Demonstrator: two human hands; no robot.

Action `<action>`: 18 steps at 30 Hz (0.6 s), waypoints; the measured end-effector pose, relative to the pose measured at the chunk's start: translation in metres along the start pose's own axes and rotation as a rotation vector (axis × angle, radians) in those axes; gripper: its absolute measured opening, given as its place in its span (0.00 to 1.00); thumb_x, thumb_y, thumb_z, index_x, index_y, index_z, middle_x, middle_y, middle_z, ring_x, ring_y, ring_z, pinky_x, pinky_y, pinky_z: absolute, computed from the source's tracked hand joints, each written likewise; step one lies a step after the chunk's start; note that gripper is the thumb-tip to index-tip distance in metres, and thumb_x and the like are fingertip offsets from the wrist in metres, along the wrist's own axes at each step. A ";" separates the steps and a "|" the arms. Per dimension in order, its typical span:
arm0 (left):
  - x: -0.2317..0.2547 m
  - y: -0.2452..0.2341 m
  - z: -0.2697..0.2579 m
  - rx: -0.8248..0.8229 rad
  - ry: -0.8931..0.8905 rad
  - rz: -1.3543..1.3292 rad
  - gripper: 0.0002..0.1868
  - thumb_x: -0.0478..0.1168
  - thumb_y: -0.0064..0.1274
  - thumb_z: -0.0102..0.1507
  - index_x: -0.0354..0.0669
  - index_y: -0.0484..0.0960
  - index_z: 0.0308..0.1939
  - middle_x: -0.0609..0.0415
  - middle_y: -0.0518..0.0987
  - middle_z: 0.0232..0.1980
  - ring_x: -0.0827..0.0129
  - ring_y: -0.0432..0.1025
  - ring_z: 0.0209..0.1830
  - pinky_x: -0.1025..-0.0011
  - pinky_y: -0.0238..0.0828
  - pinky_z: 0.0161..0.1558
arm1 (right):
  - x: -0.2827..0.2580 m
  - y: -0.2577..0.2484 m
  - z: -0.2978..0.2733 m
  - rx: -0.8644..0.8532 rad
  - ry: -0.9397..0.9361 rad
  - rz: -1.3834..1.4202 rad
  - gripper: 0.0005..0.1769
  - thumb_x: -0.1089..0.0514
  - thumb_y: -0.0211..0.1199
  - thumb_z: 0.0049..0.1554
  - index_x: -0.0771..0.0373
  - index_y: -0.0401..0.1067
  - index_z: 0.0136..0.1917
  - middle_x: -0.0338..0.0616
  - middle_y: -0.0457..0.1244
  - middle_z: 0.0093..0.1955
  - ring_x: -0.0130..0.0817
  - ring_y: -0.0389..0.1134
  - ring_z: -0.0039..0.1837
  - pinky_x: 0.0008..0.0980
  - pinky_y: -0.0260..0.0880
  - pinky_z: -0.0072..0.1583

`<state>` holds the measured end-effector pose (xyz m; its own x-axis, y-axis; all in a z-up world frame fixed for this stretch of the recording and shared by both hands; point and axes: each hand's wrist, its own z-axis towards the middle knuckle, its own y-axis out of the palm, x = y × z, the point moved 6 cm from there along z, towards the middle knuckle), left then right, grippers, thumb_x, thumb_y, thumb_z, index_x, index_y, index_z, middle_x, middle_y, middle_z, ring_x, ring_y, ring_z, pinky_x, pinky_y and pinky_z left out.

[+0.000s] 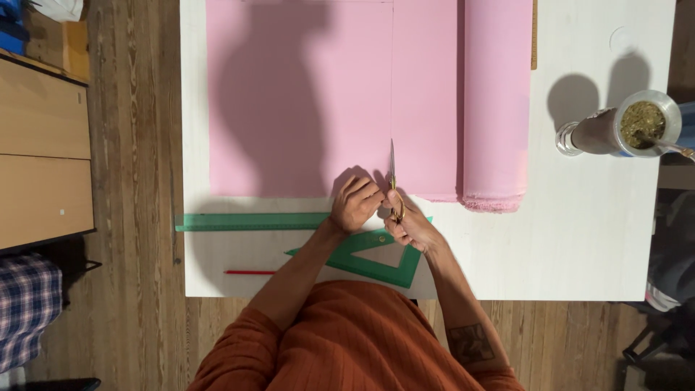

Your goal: Cutting pieces of pink leather from a roll using a ruler for measurement and scissors for cutting.

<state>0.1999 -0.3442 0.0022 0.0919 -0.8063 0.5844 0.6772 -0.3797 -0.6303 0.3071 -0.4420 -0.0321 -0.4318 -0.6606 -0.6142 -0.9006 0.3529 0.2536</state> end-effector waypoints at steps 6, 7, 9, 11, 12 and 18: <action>0.004 -0.006 0.004 0.039 0.018 0.006 0.04 0.34 0.59 0.58 0.36 0.84 0.34 0.55 0.74 0.34 0.64 0.70 0.39 0.62 0.69 0.45 | 0.002 -0.006 0.007 -0.006 0.058 -0.015 0.50 0.24 0.47 0.58 0.73 0.57 0.70 0.29 0.46 0.21 0.18 0.44 0.20 0.21 0.37 0.22; 0.003 -0.005 0.003 0.038 0.017 0.006 0.04 0.34 0.59 0.58 0.36 0.84 0.34 0.55 0.74 0.34 0.64 0.70 0.39 0.62 0.69 0.45 | 0.001 -0.007 0.008 -0.006 0.059 -0.015 0.50 0.24 0.47 0.58 0.73 0.57 0.70 0.29 0.46 0.21 0.18 0.44 0.20 0.21 0.37 0.22; 0.000 -0.001 0.001 0.005 0.005 0.038 0.02 0.32 0.59 0.58 0.37 0.82 0.32 0.55 0.72 0.33 0.64 0.70 0.38 0.63 0.70 0.44 | -0.002 -0.006 0.011 -0.018 0.038 0.020 0.49 0.25 0.48 0.58 0.73 0.57 0.69 0.29 0.46 0.21 0.18 0.43 0.20 0.22 0.36 0.22; 0.001 -0.003 0.001 0.018 0.012 0.047 0.01 0.32 0.58 0.57 0.37 0.82 0.31 0.55 0.72 0.33 0.64 0.71 0.38 0.63 0.70 0.44 | -0.007 -0.004 0.010 -0.029 0.044 0.019 0.47 0.25 0.48 0.58 0.71 0.59 0.68 0.29 0.46 0.21 0.18 0.43 0.20 0.22 0.36 0.22; 0.002 -0.004 0.002 0.031 0.019 0.056 0.01 0.32 0.58 0.57 0.38 0.82 0.31 0.55 0.72 0.32 0.64 0.71 0.38 0.63 0.71 0.43 | -0.009 -0.003 0.010 -0.040 0.050 0.018 0.45 0.25 0.47 0.58 0.68 0.61 0.66 0.29 0.46 0.21 0.18 0.43 0.21 0.22 0.36 0.22; 0.003 -0.007 0.006 0.009 0.004 0.017 0.03 0.30 0.59 0.55 0.37 0.82 0.33 0.54 0.72 0.33 0.63 0.70 0.37 0.63 0.70 0.42 | -0.021 0.000 0.014 -0.015 0.037 -0.010 0.39 0.24 0.47 0.58 0.63 0.64 0.54 0.30 0.47 0.21 0.18 0.42 0.21 0.22 0.36 0.22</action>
<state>0.1999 -0.3412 0.0118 0.1002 -0.8145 0.5715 0.6823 -0.3618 -0.6353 0.3172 -0.4187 -0.0297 -0.4237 -0.6883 -0.5888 -0.9056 0.3360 0.2589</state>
